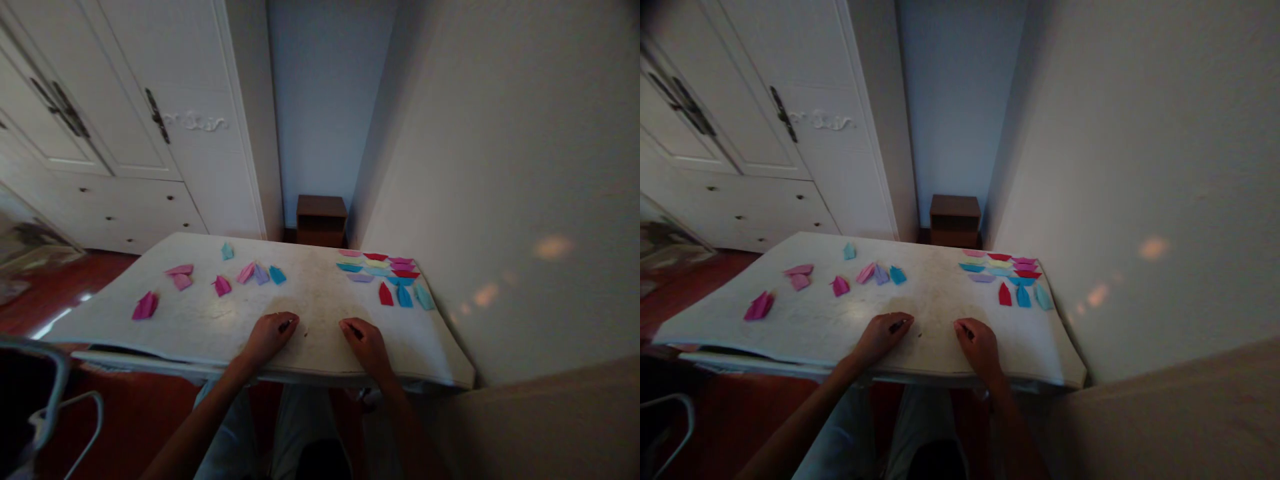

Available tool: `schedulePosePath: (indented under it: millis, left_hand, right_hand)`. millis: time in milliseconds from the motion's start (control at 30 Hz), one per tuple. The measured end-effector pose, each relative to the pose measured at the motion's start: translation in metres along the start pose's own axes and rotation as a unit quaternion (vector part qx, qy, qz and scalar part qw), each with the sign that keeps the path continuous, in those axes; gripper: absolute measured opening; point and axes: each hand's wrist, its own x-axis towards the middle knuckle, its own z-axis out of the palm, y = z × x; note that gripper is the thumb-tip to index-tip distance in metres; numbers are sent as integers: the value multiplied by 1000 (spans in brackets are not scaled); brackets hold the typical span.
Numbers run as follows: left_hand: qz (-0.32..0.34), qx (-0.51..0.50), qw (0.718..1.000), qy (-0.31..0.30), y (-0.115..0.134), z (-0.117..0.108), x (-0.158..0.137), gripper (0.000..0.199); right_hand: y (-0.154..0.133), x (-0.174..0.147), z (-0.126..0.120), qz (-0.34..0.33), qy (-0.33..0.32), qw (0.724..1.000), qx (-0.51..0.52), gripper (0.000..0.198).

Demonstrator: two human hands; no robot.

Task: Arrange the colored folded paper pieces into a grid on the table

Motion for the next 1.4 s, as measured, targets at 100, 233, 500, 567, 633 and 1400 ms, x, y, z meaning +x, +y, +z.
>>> schedulePosePath:
  millis: [100,233,500,567,633,1400]
  left_hand:
    - [-14,-51,997,54,-11,-9,-13,29]
    - [-50,-93,988,117,-18,-15,-26,28]
    - [-40,-115,983,139,-24,-16,-37,28]
    - [-37,-149,979,131,-26,-19,-36,28]
    - [-43,-193,972,125,-29,-22,-35,29]
    - [-93,-350,925,117,-36,-30,-39,34]
  right_hand:
    - [3,-1,0,5,-15,1000,-27,38]
    - [3,2,0,18,-27,999,-34,41]
    - [-39,60,50,7,-132,989,69,42]
    - [-57,86,70,-14,-168,985,41,42]
    - [-75,113,90,-30,-154,985,-75,39]
    - [-67,84,54,12,37,981,-188,41]
